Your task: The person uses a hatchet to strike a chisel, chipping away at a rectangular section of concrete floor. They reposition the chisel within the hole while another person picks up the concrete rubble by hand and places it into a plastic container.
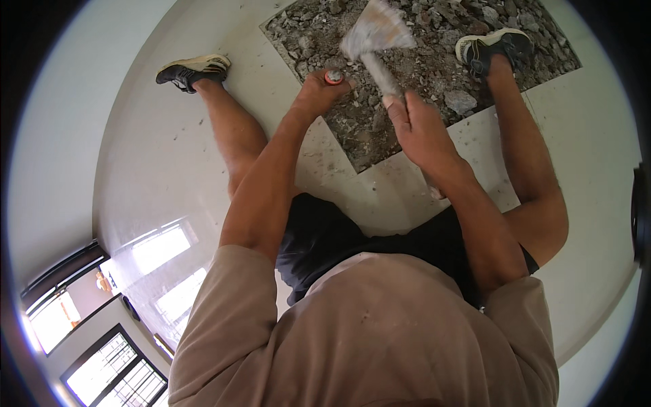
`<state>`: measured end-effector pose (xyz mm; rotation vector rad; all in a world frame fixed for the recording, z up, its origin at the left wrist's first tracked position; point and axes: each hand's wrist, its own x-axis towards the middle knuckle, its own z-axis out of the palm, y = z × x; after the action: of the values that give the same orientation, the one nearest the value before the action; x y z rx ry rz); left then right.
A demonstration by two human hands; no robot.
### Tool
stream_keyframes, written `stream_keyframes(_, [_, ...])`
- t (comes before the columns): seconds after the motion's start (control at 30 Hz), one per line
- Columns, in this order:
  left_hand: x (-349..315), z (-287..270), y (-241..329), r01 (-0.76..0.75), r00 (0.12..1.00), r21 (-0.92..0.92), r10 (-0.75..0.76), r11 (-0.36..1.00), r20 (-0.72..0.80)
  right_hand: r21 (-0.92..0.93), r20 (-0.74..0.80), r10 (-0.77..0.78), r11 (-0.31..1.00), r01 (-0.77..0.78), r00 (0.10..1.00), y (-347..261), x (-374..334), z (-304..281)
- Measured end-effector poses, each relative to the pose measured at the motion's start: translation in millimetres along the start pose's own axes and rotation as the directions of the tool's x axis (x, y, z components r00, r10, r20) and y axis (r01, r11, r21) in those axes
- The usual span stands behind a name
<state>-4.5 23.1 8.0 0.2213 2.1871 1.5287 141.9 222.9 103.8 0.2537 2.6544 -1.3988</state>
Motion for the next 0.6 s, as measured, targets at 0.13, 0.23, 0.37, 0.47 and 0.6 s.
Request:
stream_keyframes(0.13, [5,5,-1,0.023,0.999,0.034,-0.025,0.999,0.04,0.368,-0.382,-0.123,0.889,0.273,0.916,-10,-14,5])
stream_keyframes(0.23, [4,15,0,0.01,0.996,-0.029,-0.008,1.0,0.089,0.081,-0.217,-0.233,0.964,0.255,0.948,26,-1,20])
stream_keyframes(0.37, [-1,6,-5,-0.022,0.995,-0.199,0.002,0.98,-0.102,-0.129,-0.037,-0.145,0.982,0.139,0.989,7,-4,5])
stream_keyframes(0.47, [2,-24,-25,-0.094,0.979,-0.47,-0.005,0.878,-0.204,-0.017,-0.091,-0.102,0.995,0.101,0.991,-10,-27,-7])
stream_keyframes(0.6, [4,-47,-24,-0.264,0.934,-0.582,0.055,0.769,-0.352,0.072,-0.139,-0.101,0.991,0.112,0.985,-3,-40,-3])
